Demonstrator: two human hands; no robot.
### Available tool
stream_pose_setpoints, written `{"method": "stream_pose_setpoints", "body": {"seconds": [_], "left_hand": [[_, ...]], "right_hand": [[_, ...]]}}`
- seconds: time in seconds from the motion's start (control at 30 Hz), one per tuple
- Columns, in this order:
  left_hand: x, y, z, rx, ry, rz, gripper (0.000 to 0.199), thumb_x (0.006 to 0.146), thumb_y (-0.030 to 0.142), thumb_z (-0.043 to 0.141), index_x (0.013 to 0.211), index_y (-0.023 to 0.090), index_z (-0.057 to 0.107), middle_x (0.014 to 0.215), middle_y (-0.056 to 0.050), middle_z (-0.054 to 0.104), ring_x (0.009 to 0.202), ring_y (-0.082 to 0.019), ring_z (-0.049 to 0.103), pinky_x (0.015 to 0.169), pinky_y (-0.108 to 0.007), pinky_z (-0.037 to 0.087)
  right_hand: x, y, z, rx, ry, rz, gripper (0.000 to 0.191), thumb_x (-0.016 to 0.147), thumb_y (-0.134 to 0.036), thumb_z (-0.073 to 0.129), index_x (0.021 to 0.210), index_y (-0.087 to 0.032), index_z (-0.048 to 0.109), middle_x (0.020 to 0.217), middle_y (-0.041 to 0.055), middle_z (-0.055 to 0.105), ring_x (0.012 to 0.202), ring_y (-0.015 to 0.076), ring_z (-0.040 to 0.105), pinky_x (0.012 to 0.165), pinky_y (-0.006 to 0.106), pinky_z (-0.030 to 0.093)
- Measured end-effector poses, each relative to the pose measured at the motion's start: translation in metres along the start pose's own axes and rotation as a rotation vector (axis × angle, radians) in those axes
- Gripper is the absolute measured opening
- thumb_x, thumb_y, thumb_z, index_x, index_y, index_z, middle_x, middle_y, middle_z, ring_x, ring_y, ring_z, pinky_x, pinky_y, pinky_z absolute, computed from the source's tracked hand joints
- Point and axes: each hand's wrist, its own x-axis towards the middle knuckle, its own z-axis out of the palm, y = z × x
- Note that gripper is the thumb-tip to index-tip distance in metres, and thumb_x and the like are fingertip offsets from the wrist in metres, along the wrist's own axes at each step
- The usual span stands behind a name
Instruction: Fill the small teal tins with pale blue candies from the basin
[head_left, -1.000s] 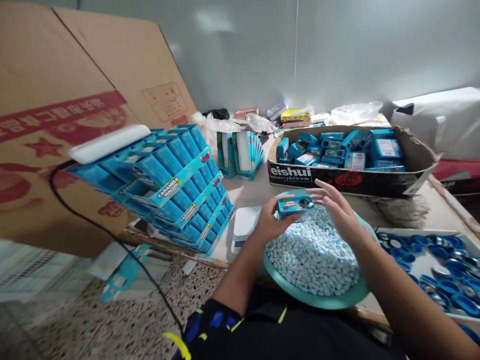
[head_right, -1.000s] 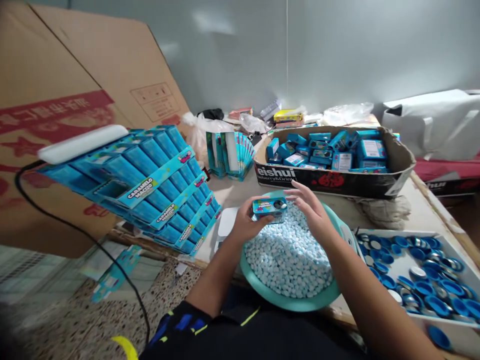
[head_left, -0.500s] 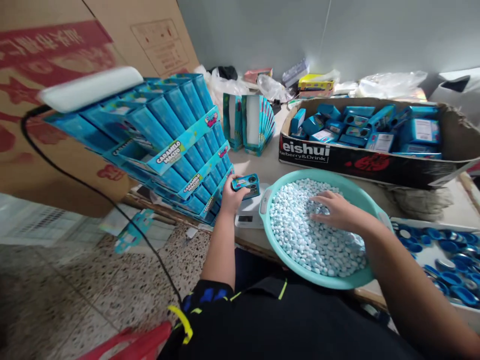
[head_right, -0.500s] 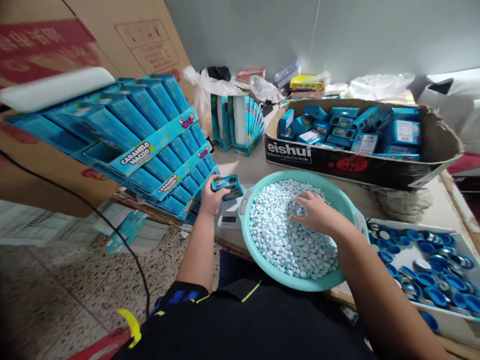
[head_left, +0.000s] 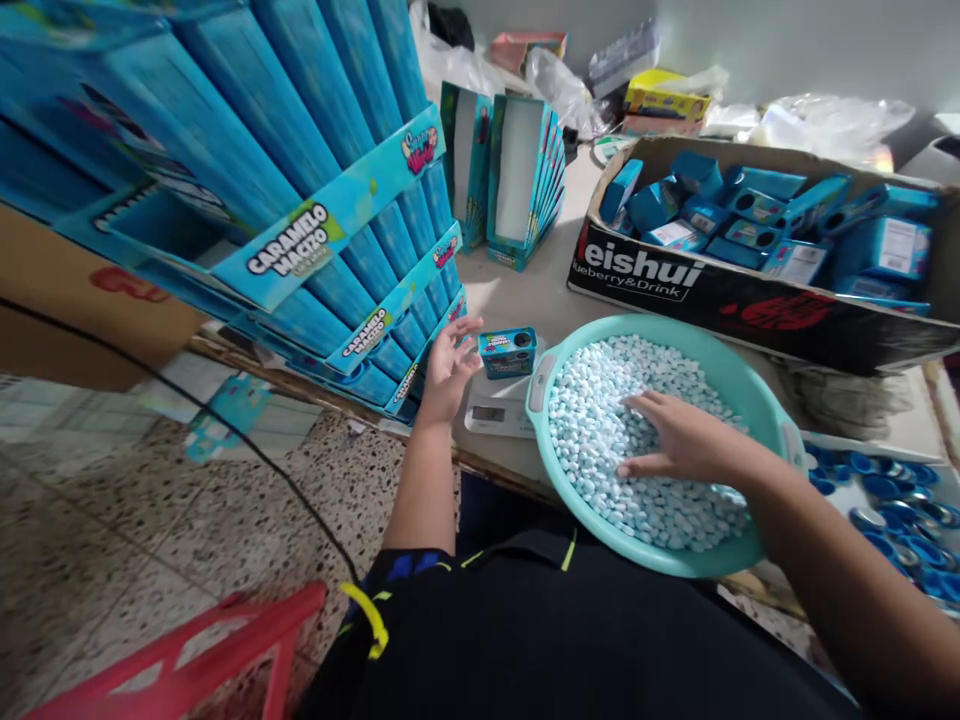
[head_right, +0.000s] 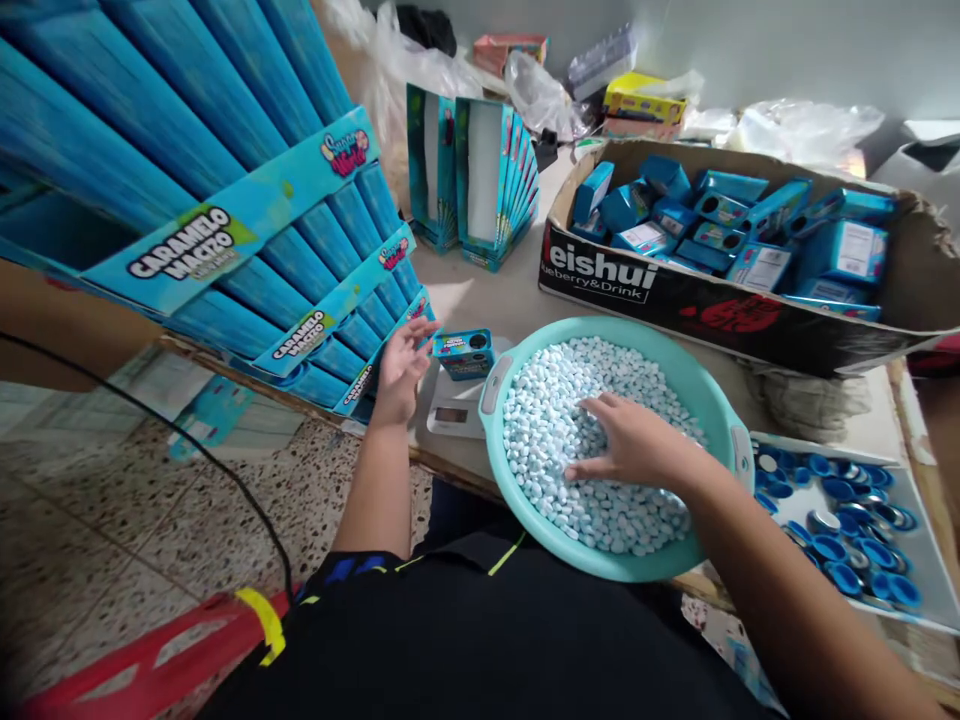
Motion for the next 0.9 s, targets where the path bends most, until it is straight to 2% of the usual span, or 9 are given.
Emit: {"method": "stream_pose_setpoints", "body": {"seconds": [0.13, 0.3, 0.37, 0.43, 0.53, 0.63, 0.73, 0.8, 0.9], "left_hand": [[-0.010, -0.002, -0.004, 0.013, 0.055, -0.001, 0.065, 0.084, 0.069, 0.073, 0.129, 0.023, 0.060, 0.138, -0.016, 0.066, 0.137, -0.031, 0.059, 0.120, -0.049, 0.044], [-0.015, -0.002, -0.008, -0.020, 0.074, 0.005, 0.060, 0.085, 0.066, 0.074, 0.127, 0.025, 0.062, 0.131, -0.014, 0.069, 0.129, -0.030, 0.066, 0.114, -0.046, 0.051], [-0.016, -0.003, -0.010, -0.029, 0.057, 0.004, 0.058, 0.086, 0.064, 0.074, 0.128, 0.026, 0.062, 0.131, -0.013, 0.069, 0.130, -0.029, 0.066, 0.113, -0.045, 0.052], [-0.016, -0.003, -0.010, -0.035, 0.045, 0.008, 0.056, 0.087, 0.062, 0.074, 0.128, 0.026, 0.062, 0.132, -0.013, 0.069, 0.131, -0.029, 0.065, 0.113, -0.045, 0.052], [-0.015, -0.003, -0.008, -0.029, 0.051, 0.011, 0.059, 0.087, 0.064, 0.074, 0.130, 0.027, 0.060, 0.134, -0.013, 0.067, 0.133, -0.029, 0.063, 0.114, -0.045, 0.051], [-0.012, -0.003, 0.001, 0.053, 0.011, -0.012, 0.080, 0.076, 0.069, 0.082, 0.139, 0.028, 0.054, 0.141, -0.016, 0.063, 0.138, -0.032, 0.059, 0.115, -0.048, 0.050], [-0.007, -0.006, 0.015, 0.155, -0.058, -0.067, 0.094, 0.069, 0.062, 0.091, 0.146, 0.028, 0.050, 0.146, -0.017, 0.060, 0.134, -0.035, 0.061, 0.111, -0.051, 0.053], [-0.002, -0.006, 0.026, 0.197, -0.045, -0.085, 0.081, 0.072, 0.056, 0.091, 0.139, 0.026, 0.058, 0.139, -0.015, 0.065, 0.123, -0.033, 0.067, 0.105, -0.050, 0.058], [0.005, 0.007, 0.040, 0.257, 0.034, 0.007, 0.060, 0.076, 0.050, 0.089, 0.124, 0.022, 0.068, 0.124, -0.012, 0.072, 0.109, -0.030, 0.072, 0.098, -0.047, 0.062]], "right_hand": [[-0.006, -0.002, 0.009, -0.024, -0.030, 0.010, 0.091, 0.076, -0.072, 0.078, 0.146, -0.017, 0.061, 0.144, 0.0229, 0.062, 0.125, 0.0437, 0.065, 0.104, 0.053, 0.055], [-0.011, -0.003, 0.010, -0.002, -0.064, 0.092, 0.088, 0.076, -0.070, 0.077, 0.144, -0.014, 0.064, 0.148, 0.0222, 0.061, 0.129, 0.0442, 0.064, 0.104, 0.052, 0.055], [-0.012, -0.005, 0.008, 0.016, -0.080, 0.125, 0.085, 0.076, -0.067, 0.078, 0.141, -0.013, 0.067, 0.138, 0.0217, 0.068, 0.119, 0.0427, 0.069, 0.097, 0.050, 0.058], [-0.012, -0.007, 0.005, 0.031, -0.104, 0.158, 0.082, 0.075, -0.064, 0.078, 0.139, -0.014, 0.069, 0.119, 0.0191, 0.076, 0.101, 0.0395, 0.074, 0.085, 0.046, 0.059], [-0.011, -0.010, 0.002, 0.057, -0.111, 0.192, 0.073, 0.072, -0.055, 0.080, 0.131, -0.015, 0.073, 0.098, 0.0138, 0.080, 0.085, 0.0346, 0.074, 0.074, 0.040, 0.056], [-0.010, -0.012, 0.000, 0.118, -0.065, 0.217, 0.060, 0.070, -0.042, 0.078, 0.124, -0.016, 0.077, 0.086, 0.0089, 0.078, 0.072, 0.0281, 0.071, 0.066, 0.035, 0.052], [-0.010, -0.011, -0.002, 0.227, -0.015, 0.230, 0.051, 0.071, -0.043, 0.075, 0.114, -0.017, 0.079, 0.057, -0.0005, 0.062, 0.051, 0.0200, 0.055, 0.052, 0.030, 0.040], [-0.010, -0.010, -0.005, 0.317, 0.046, 0.238, 0.047, 0.073, -0.050, 0.073, 0.106, -0.018, 0.078, 0.050, -0.0036, 0.051, 0.046, 0.0166, 0.046, 0.047, 0.029, 0.033], [-0.010, -0.008, -0.010, 0.403, 0.225, 0.236, 0.043, 0.076, -0.056, 0.070, 0.095, -0.018, 0.076, 0.057, -0.0013, 0.056, 0.048, 0.0140, 0.043, 0.049, 0.028, 0.033]]}}
